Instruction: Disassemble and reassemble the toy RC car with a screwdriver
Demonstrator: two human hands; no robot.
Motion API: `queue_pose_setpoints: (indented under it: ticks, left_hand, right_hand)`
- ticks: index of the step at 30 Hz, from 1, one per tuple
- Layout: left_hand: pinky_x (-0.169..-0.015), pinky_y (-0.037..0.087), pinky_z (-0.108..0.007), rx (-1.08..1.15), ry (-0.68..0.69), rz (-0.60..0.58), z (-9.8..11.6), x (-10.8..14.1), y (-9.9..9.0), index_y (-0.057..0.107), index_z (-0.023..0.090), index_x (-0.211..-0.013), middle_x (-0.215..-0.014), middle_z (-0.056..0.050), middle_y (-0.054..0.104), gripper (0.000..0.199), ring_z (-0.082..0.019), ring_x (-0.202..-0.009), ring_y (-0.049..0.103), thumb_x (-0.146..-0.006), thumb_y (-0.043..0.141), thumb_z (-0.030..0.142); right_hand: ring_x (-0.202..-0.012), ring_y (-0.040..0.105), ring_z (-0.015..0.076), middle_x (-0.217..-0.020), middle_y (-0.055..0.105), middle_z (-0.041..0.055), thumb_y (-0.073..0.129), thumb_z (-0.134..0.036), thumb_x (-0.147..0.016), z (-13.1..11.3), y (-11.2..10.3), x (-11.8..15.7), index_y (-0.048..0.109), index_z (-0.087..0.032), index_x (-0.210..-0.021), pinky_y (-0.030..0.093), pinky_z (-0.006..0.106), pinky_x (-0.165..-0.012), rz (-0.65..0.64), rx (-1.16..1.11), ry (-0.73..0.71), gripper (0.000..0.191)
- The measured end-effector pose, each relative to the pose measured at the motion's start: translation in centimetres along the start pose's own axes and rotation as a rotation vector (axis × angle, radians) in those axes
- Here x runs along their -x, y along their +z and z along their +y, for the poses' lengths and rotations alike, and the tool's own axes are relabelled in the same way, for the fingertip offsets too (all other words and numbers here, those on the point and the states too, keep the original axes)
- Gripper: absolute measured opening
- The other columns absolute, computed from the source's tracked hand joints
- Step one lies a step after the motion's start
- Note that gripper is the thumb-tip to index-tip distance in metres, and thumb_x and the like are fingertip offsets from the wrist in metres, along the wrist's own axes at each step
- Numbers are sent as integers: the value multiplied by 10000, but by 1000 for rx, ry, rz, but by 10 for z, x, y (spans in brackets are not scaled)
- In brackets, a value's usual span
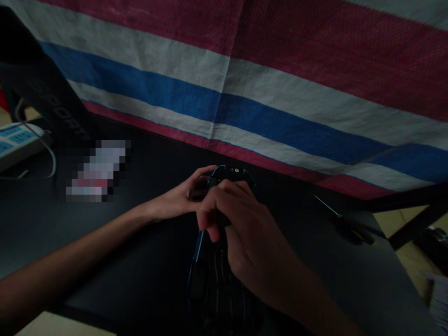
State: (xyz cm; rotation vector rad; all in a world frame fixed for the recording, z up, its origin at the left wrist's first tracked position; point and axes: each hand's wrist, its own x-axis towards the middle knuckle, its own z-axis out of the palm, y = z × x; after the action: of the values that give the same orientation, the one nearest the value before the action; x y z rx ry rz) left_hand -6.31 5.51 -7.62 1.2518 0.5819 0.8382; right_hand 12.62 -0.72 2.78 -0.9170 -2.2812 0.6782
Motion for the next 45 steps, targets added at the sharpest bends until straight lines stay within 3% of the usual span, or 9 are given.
queue_pose_setpoints:
  ticks: [7,11,14,17,23,29,34,40,45]
  left_hand:
    - [-1167,382,-546,23,47,-19,-7,-2,-2,388,285,-1521,-1447,-144,518,976,-350,-1382,511,-703,919,271]
    - [-1153,404,-544,40,24,-19,-5,-1,0,367,270,-1535,-1461,-155,515,944,-337,-1353,542,-749,890,269]
    - [-1170,395,-539,29,18,-5,-3,0,2,375,275,-1531,-1498,-152,483,898,-334,-1389,516,-781,866,242]
    - [-1157,410,-553,14,3,7,-1,1,2,369,280,-1536,-1484,-149,487,895,-336,-1366,537,-790,858,218]
    - [-1153,417,-565,18,-16,5,2,1,2,355,272,-1553,-1511,-163,475,904,-346,-1379,531,-799,847,195]
    - [-1171,395,-572,15,-14,11,2,1,3,368,290,-1555,-1525,-155,486,897,-345,-1403,515,-801,844,186]
    - [-1154,416,-568,6,-32,11,2,1,3,341,273,-1565,-1504,-169,503,906,-342,-1372,551,-810,836,202]
    - [-1171,411,-545,4,-15,2,2,1,2,333,264,-1560,-1541,-170,477,923,-339,-1399,531,-797,847,191]
    - [-1176,402,-546,11,-12,6,1,1,2,346,265,-1551,-1532,-163,472,897,-331,-1396,527,-806,839,191]
  right_hand:
    - [-891,619,190,-884,645,7,511,-91,-958,-9,-1,-2,606,-232,-1050,454,354,-819,34,190,-53,193]
    - [-840,650,199,-884,699,32,509,-208,-1046,-3,1,-3,604,-209,-990,448,372,-817,118,496,-136,110]
    - [-694,613,193,-790,670,16,543,-254,-1039,4,-2,-1,567,-212,-936,424,378,-734,152,714,-68,114]
    - [-705,620,173,-829,660,0,565,-212,-1010,8,-8,0,524,-219,-977,435,344,-711,98,642,-41,54]
    - [-958,603,202,-1048,637,49,542,-97,-917,6,-13,1,502,-199,-1075,450,356,-878,-8,497,-100,192]
    - [-905,610,212,-962,630,37,517,-89,-904,2,-11,0,538,-196,-1034,433,367,-825,20,583,-64,170]
    - [-694,602,178,-805,637,-20,528,-278,-1048,7,-12,0,538,-228,-984,404,355,-713,59,661,-19,82]
    - [-917,619,186,-998,638,25,529,-102,-953,3,-11,0,499,-213,-1072,443,341,-851,31,501,-98,165]
    - [-804,616,195,-891,656,2,522,-172,-980,0,-12,2,552,-231,-1089,443,353,-776,15,547,23,128]
